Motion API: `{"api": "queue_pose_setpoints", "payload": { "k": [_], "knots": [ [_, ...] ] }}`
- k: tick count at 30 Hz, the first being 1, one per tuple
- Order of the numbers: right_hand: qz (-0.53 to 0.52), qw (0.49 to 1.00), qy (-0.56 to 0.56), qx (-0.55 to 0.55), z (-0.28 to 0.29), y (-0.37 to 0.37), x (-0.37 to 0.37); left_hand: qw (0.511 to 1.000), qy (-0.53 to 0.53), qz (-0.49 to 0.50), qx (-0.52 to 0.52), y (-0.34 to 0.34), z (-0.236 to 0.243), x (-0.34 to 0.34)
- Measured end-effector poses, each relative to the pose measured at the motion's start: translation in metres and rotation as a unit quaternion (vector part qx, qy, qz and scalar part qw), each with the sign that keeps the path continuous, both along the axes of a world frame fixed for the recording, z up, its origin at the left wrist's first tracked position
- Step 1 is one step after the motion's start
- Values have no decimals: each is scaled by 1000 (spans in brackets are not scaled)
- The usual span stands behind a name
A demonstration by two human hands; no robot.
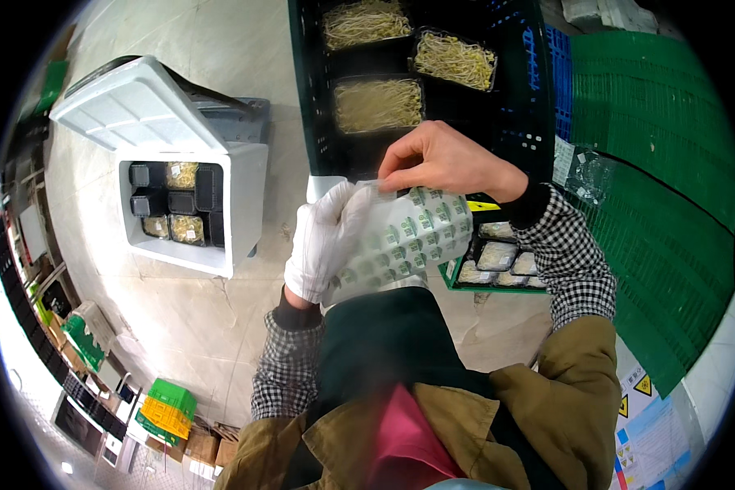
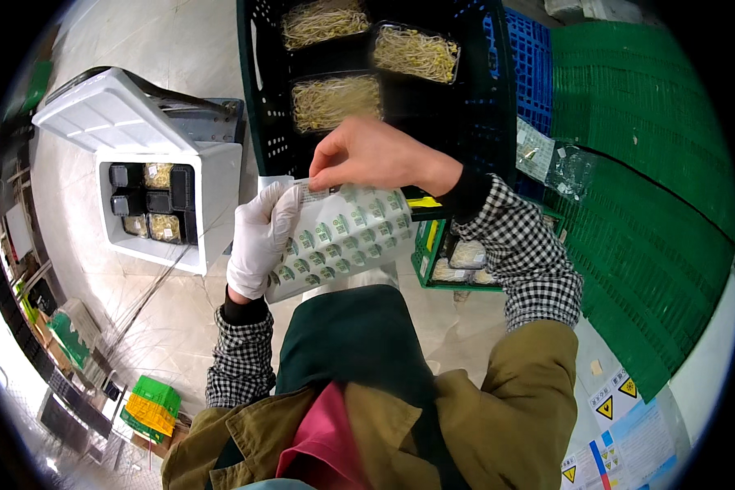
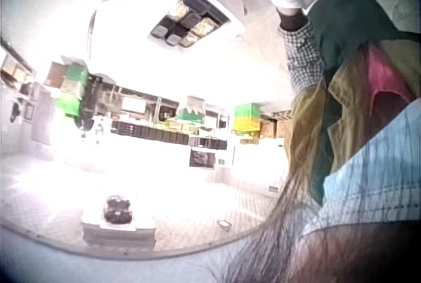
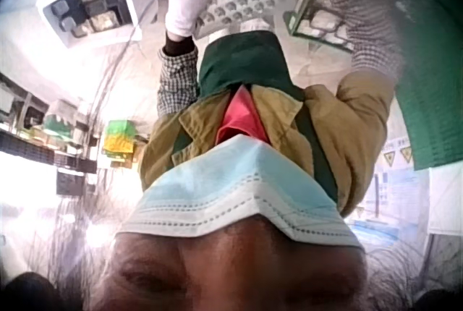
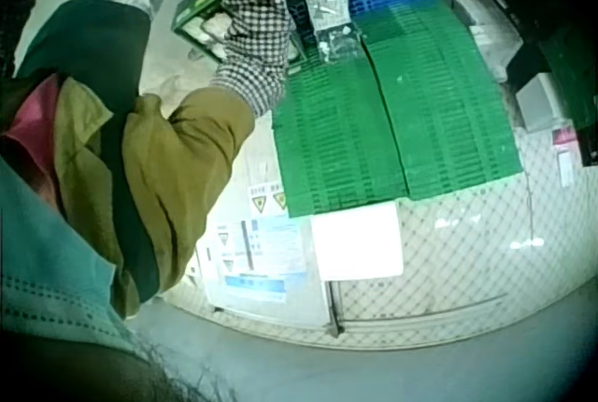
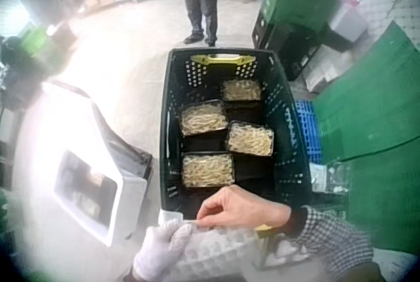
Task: The person labels multiple black plastic containers filled with bean sprouts by applying small white stickers from a sheet. They pick up each container from a green crate, place it into a white cooler, and affix a label to the top before repeating the process.
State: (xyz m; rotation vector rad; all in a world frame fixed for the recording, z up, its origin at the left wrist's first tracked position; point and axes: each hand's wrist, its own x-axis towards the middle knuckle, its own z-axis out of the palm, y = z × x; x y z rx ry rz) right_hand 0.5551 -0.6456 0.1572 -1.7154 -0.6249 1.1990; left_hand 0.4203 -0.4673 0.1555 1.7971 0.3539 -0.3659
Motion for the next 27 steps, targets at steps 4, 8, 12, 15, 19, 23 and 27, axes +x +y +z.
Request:
{"api": "queue_pose_setpoints", "payload": {
  "k": [4, 8, 12, 15, 19, 23, 27],
  "knots": [
    [-7, 999, -40, 14, -9, -5, 3, 997, 70, -10, -34, -3, -8, -3],
    [-194, 979, -15, 65, -47, -33, 53, 980, 138, -48, -132, 1, -25, -10],
    [-83, 926, -335, -156, -151, -62, 74, 972, 171, -24, -161, 0, -7, -4],
    [-95, 868, -447, -194, -196, -37, 43, 991, 63, -41, -108, 9, -8, -7],
    [-121, 863, -454, -185, -216, -23, 35, 991, 75, -8, -112, 16, -2, -6],
    [-215, 827, -471, -218, -217, -16, 30, 980, 104, 36, -165, 14, -10, -1],
    [-321, 803, -387, -320, -220, -5, 17, 976, 87, 48, -193, 14, -19, 6]
  ]
}}
